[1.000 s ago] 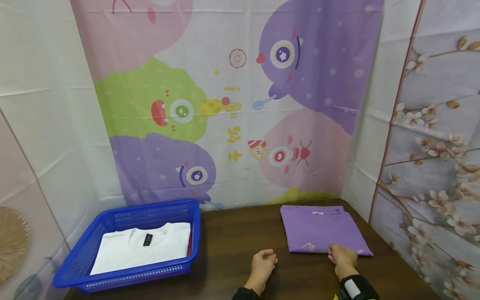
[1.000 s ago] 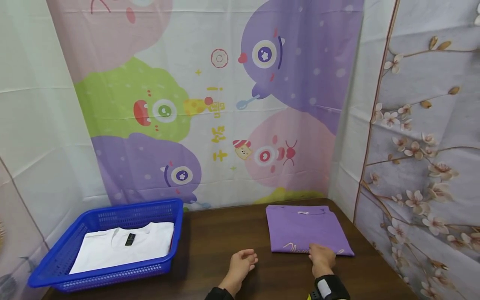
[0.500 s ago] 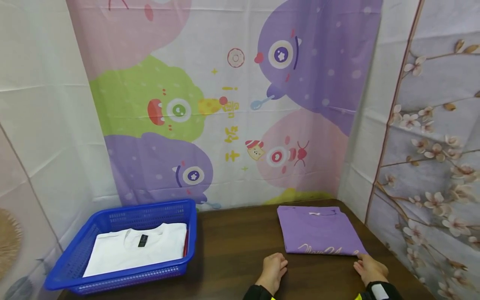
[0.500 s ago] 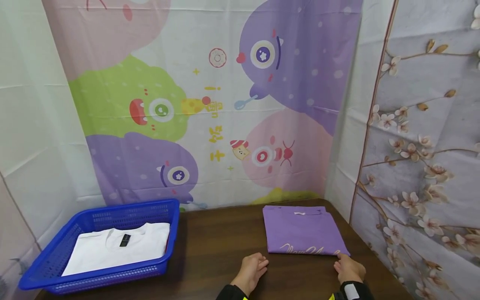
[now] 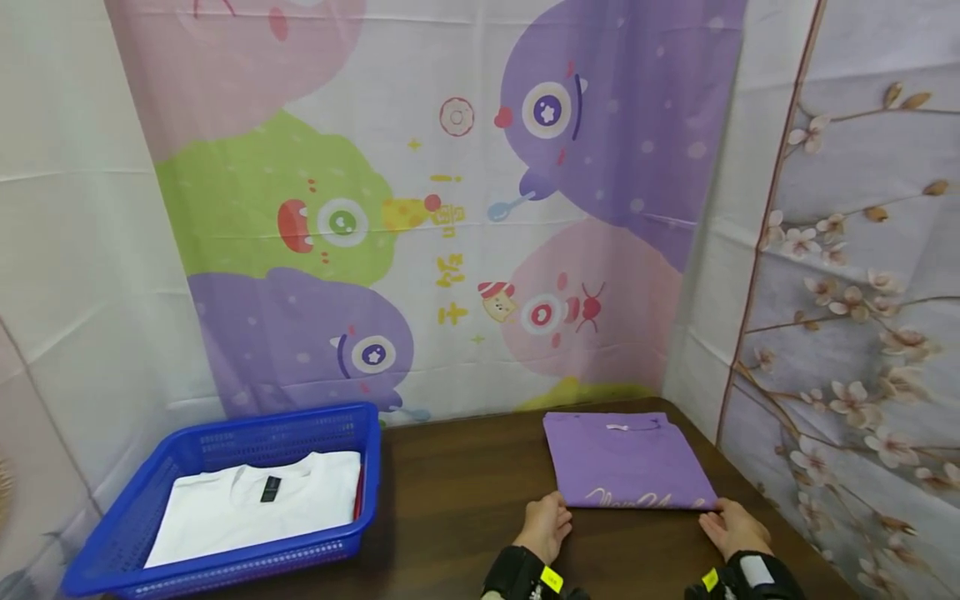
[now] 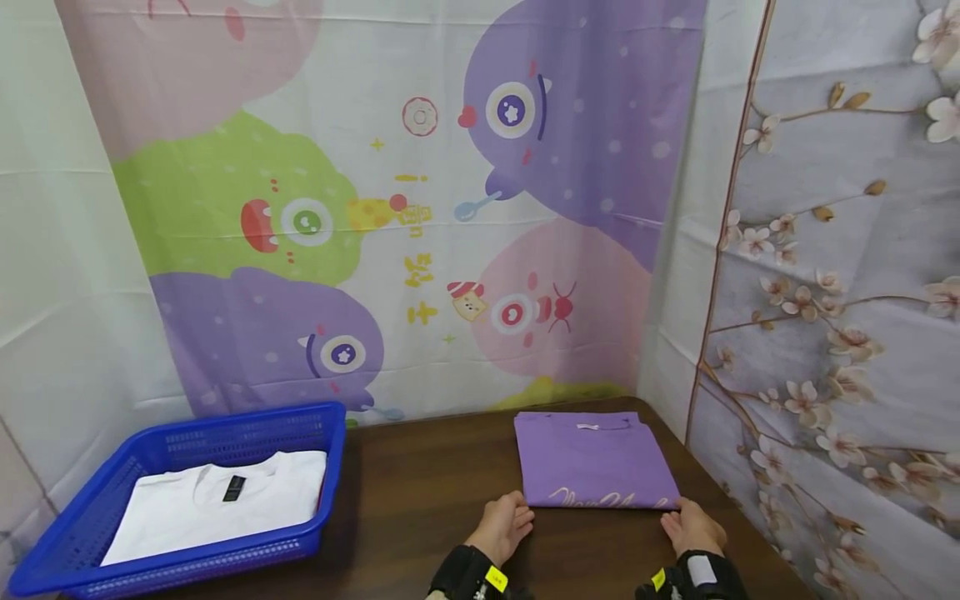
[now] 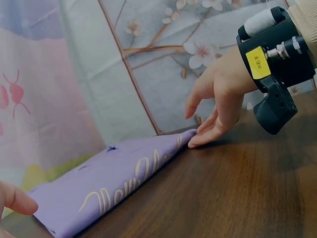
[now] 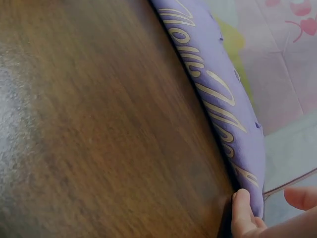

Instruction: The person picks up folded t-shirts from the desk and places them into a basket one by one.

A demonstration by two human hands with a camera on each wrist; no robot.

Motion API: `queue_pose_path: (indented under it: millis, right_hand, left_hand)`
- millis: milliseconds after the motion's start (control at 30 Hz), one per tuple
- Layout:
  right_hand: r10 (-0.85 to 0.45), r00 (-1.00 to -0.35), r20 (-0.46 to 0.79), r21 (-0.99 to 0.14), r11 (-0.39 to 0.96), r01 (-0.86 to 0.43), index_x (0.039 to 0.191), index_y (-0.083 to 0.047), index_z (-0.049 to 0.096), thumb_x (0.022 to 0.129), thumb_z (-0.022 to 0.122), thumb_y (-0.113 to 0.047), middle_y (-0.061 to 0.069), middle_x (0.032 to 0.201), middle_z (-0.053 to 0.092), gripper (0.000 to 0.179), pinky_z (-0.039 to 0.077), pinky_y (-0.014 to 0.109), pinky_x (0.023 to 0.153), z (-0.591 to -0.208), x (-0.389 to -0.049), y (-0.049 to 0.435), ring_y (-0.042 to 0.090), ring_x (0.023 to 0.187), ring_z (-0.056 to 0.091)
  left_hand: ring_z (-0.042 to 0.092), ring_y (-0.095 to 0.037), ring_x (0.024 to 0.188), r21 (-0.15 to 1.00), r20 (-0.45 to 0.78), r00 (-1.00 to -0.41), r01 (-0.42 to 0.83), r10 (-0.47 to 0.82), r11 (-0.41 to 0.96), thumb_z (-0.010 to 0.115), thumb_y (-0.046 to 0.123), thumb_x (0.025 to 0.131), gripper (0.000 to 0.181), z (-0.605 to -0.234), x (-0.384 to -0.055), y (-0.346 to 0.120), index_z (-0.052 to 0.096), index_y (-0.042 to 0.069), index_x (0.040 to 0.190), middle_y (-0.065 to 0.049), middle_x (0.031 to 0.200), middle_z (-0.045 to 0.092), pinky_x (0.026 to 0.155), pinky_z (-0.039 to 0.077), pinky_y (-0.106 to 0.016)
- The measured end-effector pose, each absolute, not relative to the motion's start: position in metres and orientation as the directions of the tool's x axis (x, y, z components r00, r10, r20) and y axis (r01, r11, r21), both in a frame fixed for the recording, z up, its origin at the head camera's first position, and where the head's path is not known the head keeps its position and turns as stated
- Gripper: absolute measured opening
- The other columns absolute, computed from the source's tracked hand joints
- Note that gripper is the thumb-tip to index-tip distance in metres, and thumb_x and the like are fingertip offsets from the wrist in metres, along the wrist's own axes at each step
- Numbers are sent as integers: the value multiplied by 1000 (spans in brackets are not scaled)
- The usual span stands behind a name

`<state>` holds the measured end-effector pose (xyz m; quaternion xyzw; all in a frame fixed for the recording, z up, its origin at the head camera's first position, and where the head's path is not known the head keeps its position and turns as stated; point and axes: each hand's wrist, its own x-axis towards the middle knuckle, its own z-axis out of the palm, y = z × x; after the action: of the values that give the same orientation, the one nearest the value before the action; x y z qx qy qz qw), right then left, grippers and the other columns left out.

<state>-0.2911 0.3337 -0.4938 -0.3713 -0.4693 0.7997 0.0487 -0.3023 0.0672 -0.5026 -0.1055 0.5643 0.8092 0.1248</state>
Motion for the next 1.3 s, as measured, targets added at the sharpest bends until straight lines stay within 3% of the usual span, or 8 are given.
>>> queue_pose_path:
  millis: [267, 400, 500, 600, 733, 900, 967, 1300]
  right_hand:
    - [358, -763, -538, -768, -581, 269, 93, 4, 43, 95, 43, -13, 3, 65, 53, 17, 55, 20, 65, -493, -302, 332, 8, 58, 57]
    - [389, -735, -556, -763, -589, 265, 90, 1, 43, 95, 43, -13, 1, 60, 52, 15, 56, 20, 65, -500, -311, 331, 9, 54, 57]
    - [441, -695, -568, -770, -582, 261, 106, -1, 49, 95, 45, -10, 1, 58, 51, 15, 58, 21, 67, -511, -322, 334, 9, 52, 58]
    - [471, -670, -573, -774, -579, 256, 133, 1, 42, 95, 48, -7, 8, 68, 55, 40, 58, 24, 67, -521, -331, 341, 12, 54, 59]
    - [513, -661, -548, -797, -561, 226, 136, 11, 41, 92, 53, -1, 13, 71, 58, 47, 59, 27, 63, -529, -334, 352, 16, 54, 62]
    - [511, -693, -508, -822, -528, 214, 93, 6, 56, 91, 48, 6, 1, 51, 56, 9, 57, 24, 57, -519, -318, 349, 9, 46, 60]
    - [487, -722, -492, -823, -532, 202, 73, 2, 49, 90, 45, 9, 2, 47, 56, 19, 57, 24, 56, -515, -310, 346, 10, 44, 61]
    - [464, -763, -450, -853, -476, 214, 64, -3, 51, 89, 45, 9, 2, 47, 60, 28, 57, 23, 54, -506, -300, 343, 10, 45, 63]
  left_hand:
    - [57, -43, 119, 867, -372, -928, -356, 24, -349, 50, 3, 82, 53, -503, -314, 68, 35, -22, 126, -41, 125, 49, 105, 46, -48]
    - [71, -30, 93, 879, -367, -929, -333, -38, -340, 55, 1, 84, 39, -509, -319, 70, 47, -21, 116, -34, 107, 65, 89, 56, -39]
    - [71, -17, 70, 890, -356, -929, -305, -101, -338, 59, -3, 83, 27, -512, -323, 72, 56, -18, 105, -26, 89, 72, 72, 60, -32]
    - [67, -10, 58, 896, -354, -923, -290, -148, -335, 61, -7, 80, 20, -515, -326, 74, 59, -17, 97, -20, 75, 73, 60, 58, -27]
    - [63, -8, 50, 903, -355, -914, -281, -195, -327, 63, -11, 76, 15, -516, -327, 79, 62, -16, 91, -12, 63, 70, 50, 55, -22]
    - [61, -6, 46, 913, -356, -904, -283, -237, -294, 62, -13, 74, 16, -519, -326, 87, 66, -15, 88, -9, 57, 67, 45, 51, -19]
    - [60, -5, 45, 921, -349, -905, -283, -243, -269, 61, -14, 73, 16, -520, -324, 86, 67, -15, 88, -8, 56, 67, 45, 50, -18]
    - [61, -6, 48, 942, -309, -935, -275, -175, -192, 63, -12, 75, 13, -517, -322, 78, 60, -9, 88, -4, 58, 65, 47, 51, -18]
